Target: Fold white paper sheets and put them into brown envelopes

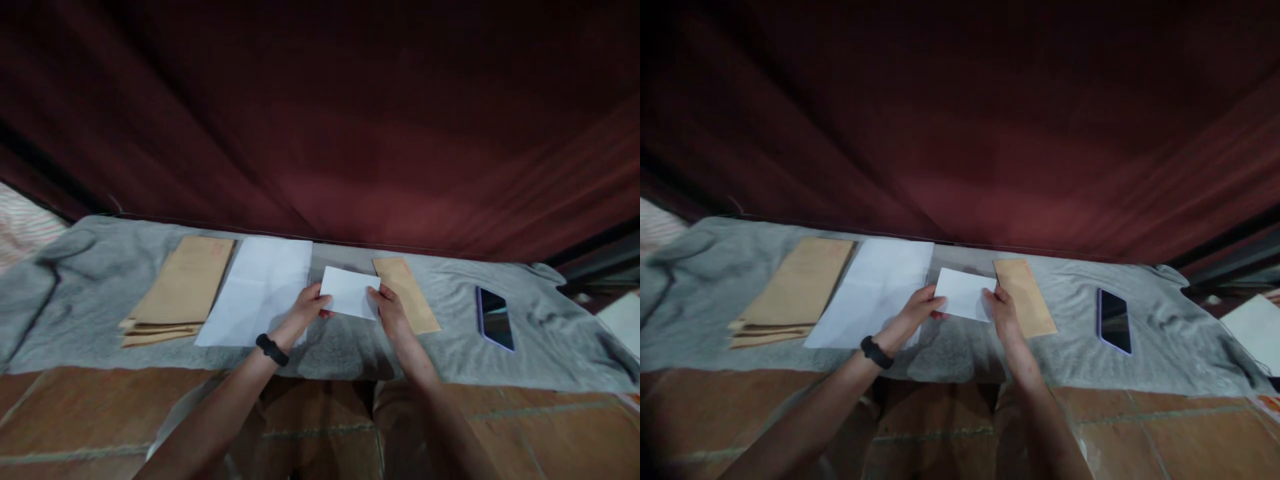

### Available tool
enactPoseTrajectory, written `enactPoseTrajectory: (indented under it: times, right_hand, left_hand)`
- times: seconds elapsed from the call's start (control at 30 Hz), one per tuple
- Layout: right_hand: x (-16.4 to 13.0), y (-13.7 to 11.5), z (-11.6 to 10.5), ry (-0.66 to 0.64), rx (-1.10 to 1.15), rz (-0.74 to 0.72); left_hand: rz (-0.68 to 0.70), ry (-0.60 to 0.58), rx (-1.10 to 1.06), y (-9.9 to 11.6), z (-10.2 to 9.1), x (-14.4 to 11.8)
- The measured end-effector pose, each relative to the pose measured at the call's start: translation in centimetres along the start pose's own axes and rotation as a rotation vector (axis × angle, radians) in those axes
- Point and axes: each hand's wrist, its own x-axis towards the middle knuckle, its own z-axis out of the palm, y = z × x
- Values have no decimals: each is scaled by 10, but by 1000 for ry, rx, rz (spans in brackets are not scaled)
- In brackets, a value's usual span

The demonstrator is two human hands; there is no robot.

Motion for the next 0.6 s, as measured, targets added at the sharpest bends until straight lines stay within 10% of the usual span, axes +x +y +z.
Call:
enactPoseTrajectory:
  times: [0.3,0.5,0.6]
  right_hand:
    - [-4,5,1,-80,-27,90]
    - [0,11,3,-69,-104,46]
    - [1,12,2,-82,-134,36]
  left_hand:
    - [76,75,85,-7,-17,11]
    - [323,633,606,23,-94,-2]
    - [167,927,1011,36,-144,-25]
